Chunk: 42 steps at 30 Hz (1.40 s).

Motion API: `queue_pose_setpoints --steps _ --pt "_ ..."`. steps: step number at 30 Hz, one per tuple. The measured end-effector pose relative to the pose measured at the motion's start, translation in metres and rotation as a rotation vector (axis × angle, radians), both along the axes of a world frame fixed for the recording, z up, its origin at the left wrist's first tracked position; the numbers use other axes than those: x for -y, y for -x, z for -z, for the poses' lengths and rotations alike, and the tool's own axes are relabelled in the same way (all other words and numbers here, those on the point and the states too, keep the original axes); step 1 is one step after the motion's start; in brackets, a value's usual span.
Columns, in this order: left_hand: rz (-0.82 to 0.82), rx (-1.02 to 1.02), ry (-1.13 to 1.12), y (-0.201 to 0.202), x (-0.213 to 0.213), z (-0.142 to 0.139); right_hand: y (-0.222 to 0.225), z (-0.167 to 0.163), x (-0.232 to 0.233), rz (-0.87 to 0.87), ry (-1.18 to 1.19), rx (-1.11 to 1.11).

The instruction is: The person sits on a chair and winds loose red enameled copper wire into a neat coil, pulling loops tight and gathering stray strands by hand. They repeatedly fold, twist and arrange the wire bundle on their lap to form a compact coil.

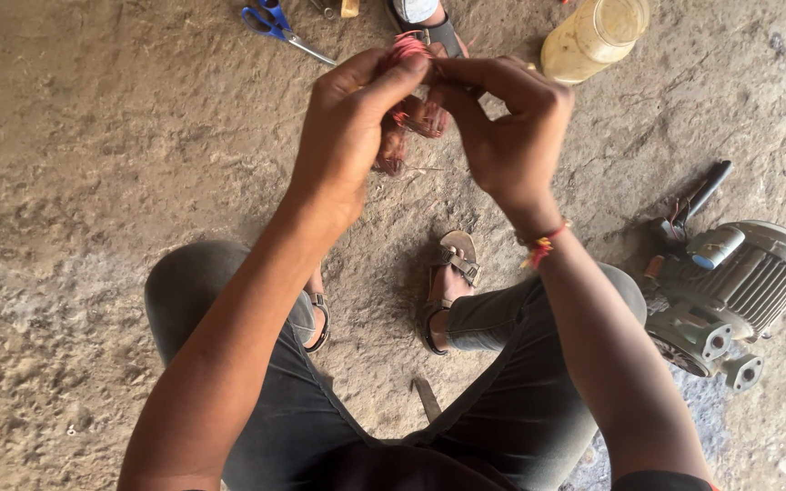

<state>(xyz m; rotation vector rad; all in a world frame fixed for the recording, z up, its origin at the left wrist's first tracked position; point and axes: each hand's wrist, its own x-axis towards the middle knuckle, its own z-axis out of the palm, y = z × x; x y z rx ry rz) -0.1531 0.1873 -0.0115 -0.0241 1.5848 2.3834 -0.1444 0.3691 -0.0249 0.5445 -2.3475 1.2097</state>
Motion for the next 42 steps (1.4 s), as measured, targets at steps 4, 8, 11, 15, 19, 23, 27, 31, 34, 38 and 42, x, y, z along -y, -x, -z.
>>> queue_pose_setpoints --steps 4,8,11,15,19,23,27,31,34,38,42 --pt "-0.060 0.001 0.018 0.000 -0.001 -0.001 0.004 0.013 0.014 0.004 0.391 0.221" --pt "-0.148 0.005 0.020 0.002 -0.006 0.002 0.008 0.021 0.030 0.029 0.437 0.275" --pt "-0.162 -0.078 0.045 0.001 -0.009 0.006 0.007 0.026 0.037 0.095 0.249 0.232" --pt "-0.113 -0.075 0.113 0.001 -0.006 0.005 0.006 0.029 0.031 0.017 0.193 0.198" --pt "-0.085 -0.002 0.049 0.001 -0.009 -0.005 0.008 0.032 0.024 -0.034 0.205 0.244" --pt "-0.050 0.055 0.013 0.006 -0.006 -0.005 0.018 0.038 0.018 -0.199 0.158 0.363" --pt "-0.035 0.068 0.078 0.013 -0.004 0.016 0.029 0.036 0.013 -0.305 -0.213 0.119" --pt "-0.048 0.099 0.024 0.018 -0.009 0.031 0.018 0.016 0.014 -0.191 -0.303 0.054" --pt "-0.042 0.213 0.011 0.013 -0.013 0.031 0.008 -0.005 0.018 0.047 -0.537 0.434" --pt "-0.074 0.261 -0.036 0.006 -0.018 0.026 -0.003 -0.018 0.021 0.131 -0.534 0.233" --pt "-0.110 0.285 -0.095 0.003 -0.022 0.026 -0.008 -0.010 0.020 0.146 -0.405 -0.038"
